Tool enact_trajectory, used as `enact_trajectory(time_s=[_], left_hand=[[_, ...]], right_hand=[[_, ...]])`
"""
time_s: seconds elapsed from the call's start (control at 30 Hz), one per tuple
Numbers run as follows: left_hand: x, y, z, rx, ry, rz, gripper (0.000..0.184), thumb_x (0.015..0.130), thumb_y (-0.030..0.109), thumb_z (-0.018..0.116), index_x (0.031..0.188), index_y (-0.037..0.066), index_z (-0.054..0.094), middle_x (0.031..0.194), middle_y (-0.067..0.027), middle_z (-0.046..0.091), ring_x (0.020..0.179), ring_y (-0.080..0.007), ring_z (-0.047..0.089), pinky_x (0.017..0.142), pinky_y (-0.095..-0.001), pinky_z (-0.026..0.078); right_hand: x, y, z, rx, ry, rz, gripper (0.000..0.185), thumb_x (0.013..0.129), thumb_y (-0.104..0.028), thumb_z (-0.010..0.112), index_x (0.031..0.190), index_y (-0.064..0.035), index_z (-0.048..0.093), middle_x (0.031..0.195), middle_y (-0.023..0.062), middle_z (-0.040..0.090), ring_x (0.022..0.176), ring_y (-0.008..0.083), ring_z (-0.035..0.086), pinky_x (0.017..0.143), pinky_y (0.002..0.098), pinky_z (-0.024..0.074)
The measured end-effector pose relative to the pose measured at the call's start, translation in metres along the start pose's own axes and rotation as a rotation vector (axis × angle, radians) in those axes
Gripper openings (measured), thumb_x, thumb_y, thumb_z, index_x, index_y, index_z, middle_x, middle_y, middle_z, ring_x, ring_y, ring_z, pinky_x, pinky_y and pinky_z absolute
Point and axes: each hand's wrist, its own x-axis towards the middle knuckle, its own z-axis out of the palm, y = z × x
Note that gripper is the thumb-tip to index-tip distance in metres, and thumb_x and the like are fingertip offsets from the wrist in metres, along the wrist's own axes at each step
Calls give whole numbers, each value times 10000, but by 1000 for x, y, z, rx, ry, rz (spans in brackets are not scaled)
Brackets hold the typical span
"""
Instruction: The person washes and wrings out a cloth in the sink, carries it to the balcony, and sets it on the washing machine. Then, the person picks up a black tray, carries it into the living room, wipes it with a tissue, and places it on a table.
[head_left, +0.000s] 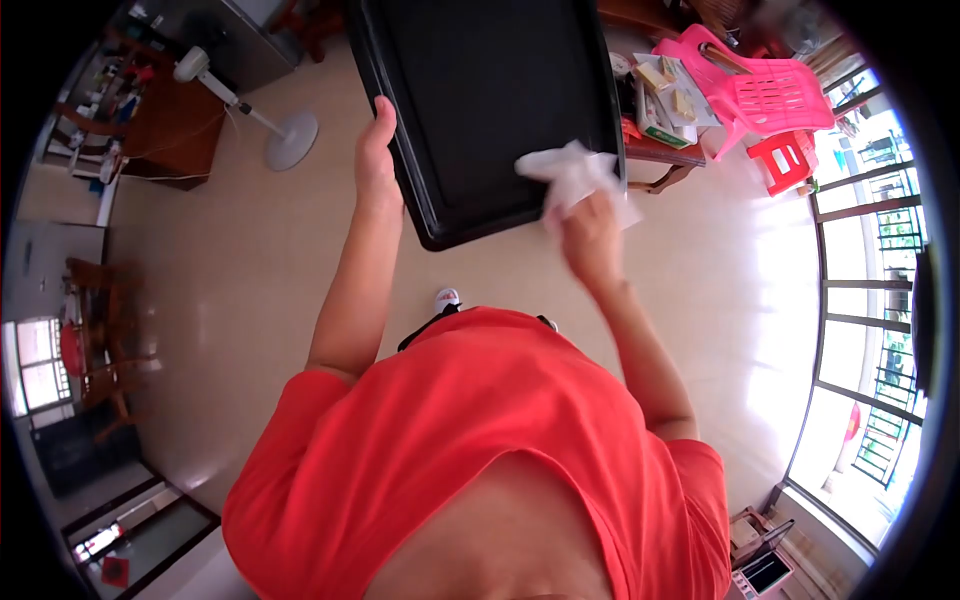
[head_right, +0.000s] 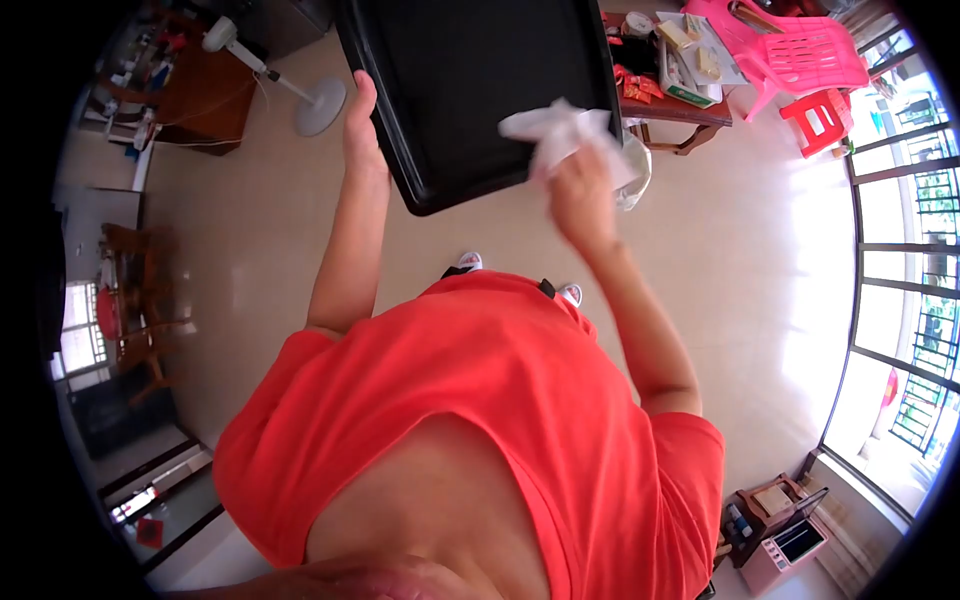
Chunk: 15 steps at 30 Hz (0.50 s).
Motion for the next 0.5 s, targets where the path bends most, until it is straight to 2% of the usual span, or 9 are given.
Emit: enact_trajectory(time_s=[0.07,0.1,0.17,0.23,0.27,0.3,0.37,0.43,0.5], left_hand=[[5,-7,-9,-6,19,-59,581,858,439,562,1125,-75,515,1095,-161,582,987,-246,579,850,-347,473],[4,-9,-8,-7,29,-91,581,858,441,561,1122,-74,517,1093,-160,583,986,-244,580,846,-346,475],[2,-11,-8,-24,8,-83,578,861,441,556,1125,-72,516,1095,-160,582,988,-241,581,848,-345,477],[6,-15,-17,-74,-33,-53,579,862,440,555,1127,-72,515,1096,-162,581,989,-244,580,852,-347,476],[6,-10,-16,-70,-81,-17,583,861,441,555,1130,-74,513,1102,-164,578,993,-250,578,858,-349,474],[8,-7,-18,-62,-101,-8,572,863,442,551,1124,-66,518,1087,-156,587,980,-249,585,850,-341,477],[10,-5,-21,2,-102,35,557,859,440,558,1116,-53,526,1070,-145,597,957,-233,595,839,-333,481],[8,-12,-23,-41,-99,12,528,854,433,569,1089,-39,540,1029,-124,613,907,-213,609,802,-319,492],[7,-19,-25,-40,-111,7,481,849,423,582,1041,-18,557,955,-89,621,828,-182,613,738,-296,498]], right_hand=[[-9,-39,23,138,6,-164,275,644,-27,618,916,-51,585,1020,169,531,1070,359,483,876,483,410],[-5,-60,13,234,-111,-219,264,629,-51,632,890,-63,593,1060,173,522,1089,354,469,892,478,404],[-1,-54,9,308,-131,-200,258,633,-32,623,887,-71,601,1075,172,524,1075,357,477,880,457,417],[-6,-22,3,150,18,-104,262,640,-3,603,896,-60,606,1077,175,525,1068,354,483,855,425,438],[-4,-10,-3,101,0,73,239,648,11,590,881,-39,604,1094,182,516,1070,358,485,837,417,448],[-1,0,-10,-22,77,124,317,718,-10,579,1035,-25,578,1154,208,480,1098,381,465,861,426,438],[10,2,-12,122,68,334,426,801,-41,542,1218,3,468,1264,249,400,1157,435,403,927,442,395],[30,8,-4,-49,71,179,497,852,-64,500,1311,37,339,1343,272,317,1205,474,332,979,452,345],[70,20,-7,-9,142,125,452,862,-72,486,1276,66,369,1348,279,312,1217,482,309,998,459,320]])
